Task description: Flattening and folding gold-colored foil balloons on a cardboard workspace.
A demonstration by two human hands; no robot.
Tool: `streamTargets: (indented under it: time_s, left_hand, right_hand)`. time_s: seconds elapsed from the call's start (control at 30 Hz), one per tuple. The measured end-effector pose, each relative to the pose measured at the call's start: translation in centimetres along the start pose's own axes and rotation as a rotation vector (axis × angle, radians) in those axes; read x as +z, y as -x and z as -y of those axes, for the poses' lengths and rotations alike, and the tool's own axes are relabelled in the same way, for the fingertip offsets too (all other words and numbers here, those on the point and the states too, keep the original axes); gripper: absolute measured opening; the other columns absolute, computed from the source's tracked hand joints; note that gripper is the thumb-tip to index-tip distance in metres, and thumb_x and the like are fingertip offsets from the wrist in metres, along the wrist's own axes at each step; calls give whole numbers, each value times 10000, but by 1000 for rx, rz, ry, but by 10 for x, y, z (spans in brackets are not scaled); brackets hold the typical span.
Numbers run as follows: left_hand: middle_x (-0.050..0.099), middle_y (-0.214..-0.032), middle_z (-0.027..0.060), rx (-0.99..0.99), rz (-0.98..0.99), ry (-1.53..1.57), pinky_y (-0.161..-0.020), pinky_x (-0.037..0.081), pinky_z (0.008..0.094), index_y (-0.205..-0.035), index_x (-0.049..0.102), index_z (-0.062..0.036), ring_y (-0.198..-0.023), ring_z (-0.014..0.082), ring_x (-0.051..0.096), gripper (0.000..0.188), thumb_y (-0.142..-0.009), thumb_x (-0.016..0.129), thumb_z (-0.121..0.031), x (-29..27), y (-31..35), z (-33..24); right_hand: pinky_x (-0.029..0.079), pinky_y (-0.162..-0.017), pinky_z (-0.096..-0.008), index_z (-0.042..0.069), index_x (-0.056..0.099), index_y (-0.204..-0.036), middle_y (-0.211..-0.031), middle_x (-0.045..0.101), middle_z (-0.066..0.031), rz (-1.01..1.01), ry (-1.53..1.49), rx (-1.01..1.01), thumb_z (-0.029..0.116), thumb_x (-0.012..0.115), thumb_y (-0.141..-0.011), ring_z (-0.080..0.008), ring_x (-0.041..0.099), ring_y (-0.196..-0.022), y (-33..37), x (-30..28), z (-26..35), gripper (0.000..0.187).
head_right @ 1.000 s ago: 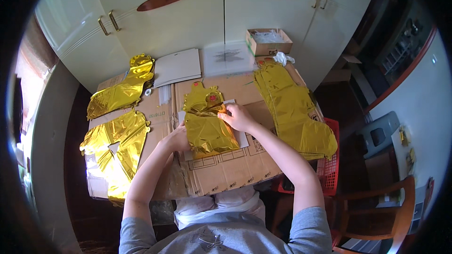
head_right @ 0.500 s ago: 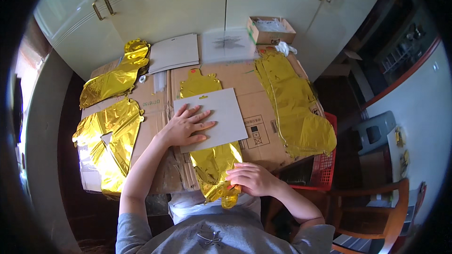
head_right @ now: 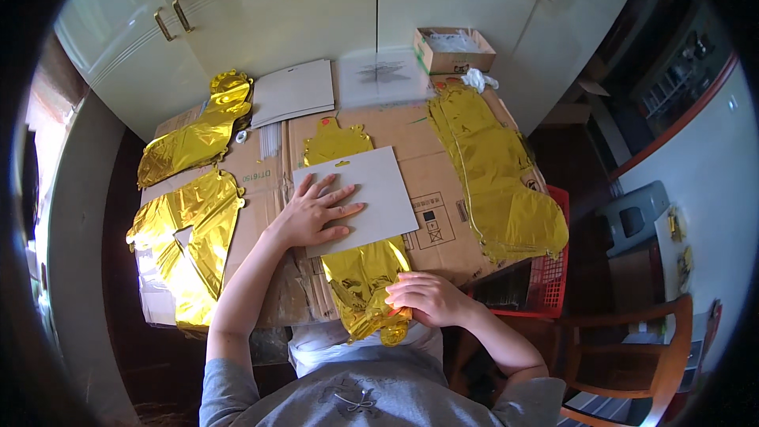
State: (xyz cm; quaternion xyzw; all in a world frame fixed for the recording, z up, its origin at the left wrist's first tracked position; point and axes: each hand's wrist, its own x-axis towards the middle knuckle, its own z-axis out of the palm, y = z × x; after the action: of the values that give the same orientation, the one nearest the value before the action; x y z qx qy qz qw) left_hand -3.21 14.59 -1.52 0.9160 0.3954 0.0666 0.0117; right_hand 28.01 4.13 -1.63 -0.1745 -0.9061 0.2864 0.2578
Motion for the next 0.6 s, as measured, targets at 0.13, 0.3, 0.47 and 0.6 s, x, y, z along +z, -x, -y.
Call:
streamTargets:
  time_s: [0.13,0.3,0.47,0.6]
  left_hand:
    - [354,-1543,0,-9,32,24,-1160,109,596,-1442,407,-423,-1432,341,280,530,-938,438,-585,-2,0,-1]
    - [354,-1543,0,-6,26,25,-1159,109,597,-1440,411,-422,-1431,342,282,529,-937,440,-585,-3,0,-2]
    - [383,-1527,-19,2,-22,2,-1151,129,602,-1428,421,-440,-1412,321,332,505,-941,445,-572,1,1,-2]
    - [415,-1506,-16,0,-29,4,-1154,156,572,-1399,491,-336,-1409,316,334,513,-920,496,-521,2,3,1]
  right_hand:
    - [462,-1035,-429,88,637,-1049,-1113,678,-48,2,-9,6,-17,668,-741,-216,627,-1121,1,0,-1,327]
    - [465,-1029,-429,91,633,-1027,-1112,680,-37,-11,-41,16,-19,666,-746,-214,627,-1124,0,-2,1,304]
    - [485,-1003,-414,102,624,-982,-1070,687,-31,-59,-97,-15,-15,675,-753,-211,656,-1054,-23,-26,-4,262]
    - [512,-712,-338,46,604,-1034,-904,683,-89,-245,-92,280,109,664,-881,-234,664,-822,-74,-53,-15,176]
